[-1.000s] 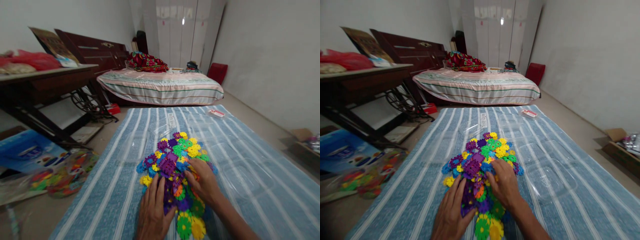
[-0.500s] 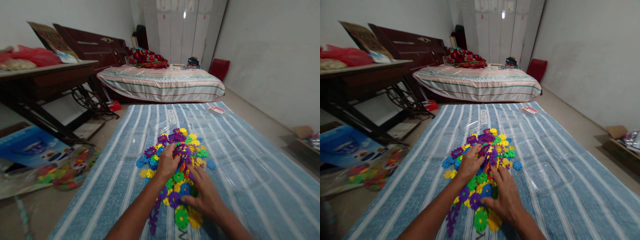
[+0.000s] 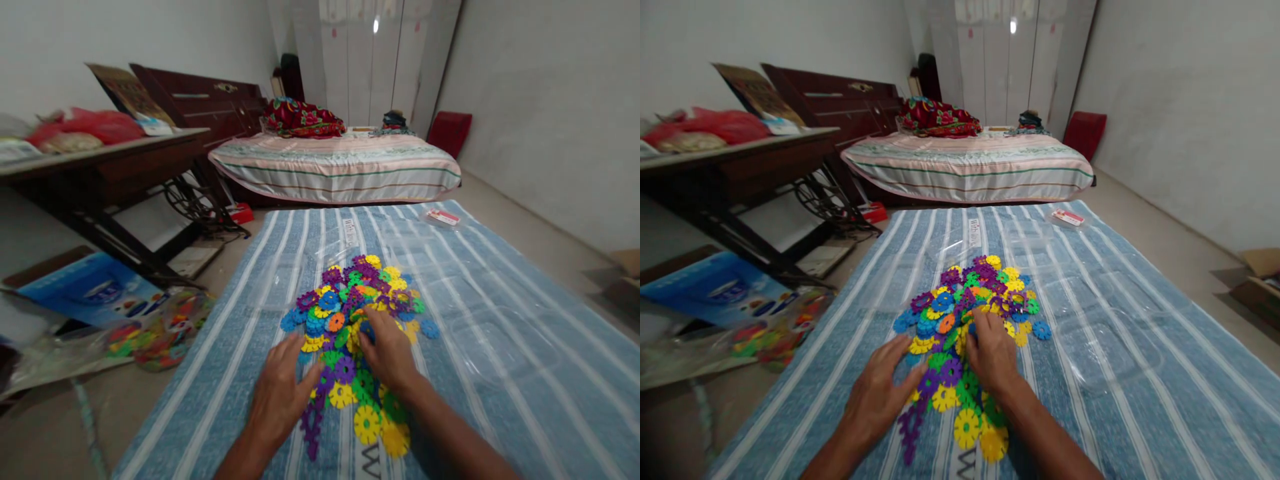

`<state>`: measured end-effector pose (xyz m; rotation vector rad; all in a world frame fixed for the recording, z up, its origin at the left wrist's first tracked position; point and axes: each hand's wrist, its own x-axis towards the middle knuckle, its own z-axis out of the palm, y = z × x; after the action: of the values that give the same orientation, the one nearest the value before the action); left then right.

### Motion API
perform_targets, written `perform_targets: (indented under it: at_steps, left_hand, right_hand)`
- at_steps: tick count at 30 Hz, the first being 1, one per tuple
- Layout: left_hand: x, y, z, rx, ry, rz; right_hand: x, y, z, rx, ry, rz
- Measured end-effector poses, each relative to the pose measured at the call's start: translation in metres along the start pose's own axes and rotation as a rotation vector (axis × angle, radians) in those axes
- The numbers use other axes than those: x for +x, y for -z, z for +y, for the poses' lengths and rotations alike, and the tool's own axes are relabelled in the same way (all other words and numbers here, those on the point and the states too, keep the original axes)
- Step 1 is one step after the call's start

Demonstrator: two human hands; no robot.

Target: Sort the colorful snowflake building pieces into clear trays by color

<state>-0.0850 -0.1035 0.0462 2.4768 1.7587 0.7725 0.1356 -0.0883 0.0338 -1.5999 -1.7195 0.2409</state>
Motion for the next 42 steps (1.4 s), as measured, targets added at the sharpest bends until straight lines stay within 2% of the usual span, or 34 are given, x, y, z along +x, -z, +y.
perform_targets:
  at_steps: [3, 5, 8, 11, 14, 17, 19, 23, 27, 32, 34, 38, 40, 42]
  left_hand:
    - [-0.040, -0.005, 0.013, 0.064, -0.083, -0.063]
    - [-0.057, -0.011, 0.024, 0.085, -0.142, -0.109]
    - [-0.063, -0.018, 0.034, 0.095, -0.180, -0.152]
    - [-0.057, -0.022, 0.038, 0.074, -0.179, -0.135]
    - [-0.049, -0.026, 0.039, 0.036, -0.141, -0.102]
    - [-0.040, -0.033, 0.041, -0.022, -0.068, -0.074]
    - [-0.032, -0.037, 0.044, -0.095, -0.011, -0.075]
    - [-0.011, -0.043, 0.054, -0.343, 0.152, -0.099]
    - [0.005, -0.046, 0.063, -0.630, 0.325, -0.086]
    - [0.036, -0.041, 0.069, -0.818, 0.402, -0.077]
    - [0.058, -0.036, 0.067, -0.836, 0.370, -0.057]
    - [0.094, -0.019, 0.055, -0.806, 0.269, -0.024]
    - [0.099, -0.009, 0.042, -0.726, 0.291, -0.002]
    - [0.093, 0.001, 0.028, -0.529, 0.356, 0.006]
  right_hand:
    - [0.030, -0.004, -0.003, 0.201, -0.094, 0.080]
    - [0.045, 0.001, -0.005, 0.322, -0.127, 0.115]
    - [0.044, 0.020, -0.005, 0.360, -0.061, 0.102]
    - [0.003, 0.045, 0.003, 0.219, 0.063, -0.052]
    - [-0.059, 0.057, 0.019, 0.032, 0.078, -0.272]
    - [-0.103, 0.048, 0.035, -0.075, 0.123, -0.342]
    - [-0.112, 0.037, 0.038, -0.078, 0.151, -0.315]
    - [-0.091, 0.012, 0.027, 0.031, 0.143, -0.183]
    - [-0.064, -0.006, 0.008, 0.250, 0.072, -0.088]
    - [-0.033, -0.018, -0.008, 0.466, -0.099, -0.008]
    - [-0.016, -0.018, -0.013, 0.484, -0.121, 0.027]
    - [0.018, -0.007, -0.017, 0.433, -0.080, 0.110]
    - [0.027, 0.002, -0.011, 0.372, -0.030, 0.145]
    - [0.031, 0.009, -0.001, 0.300, 0.027, 0.183]
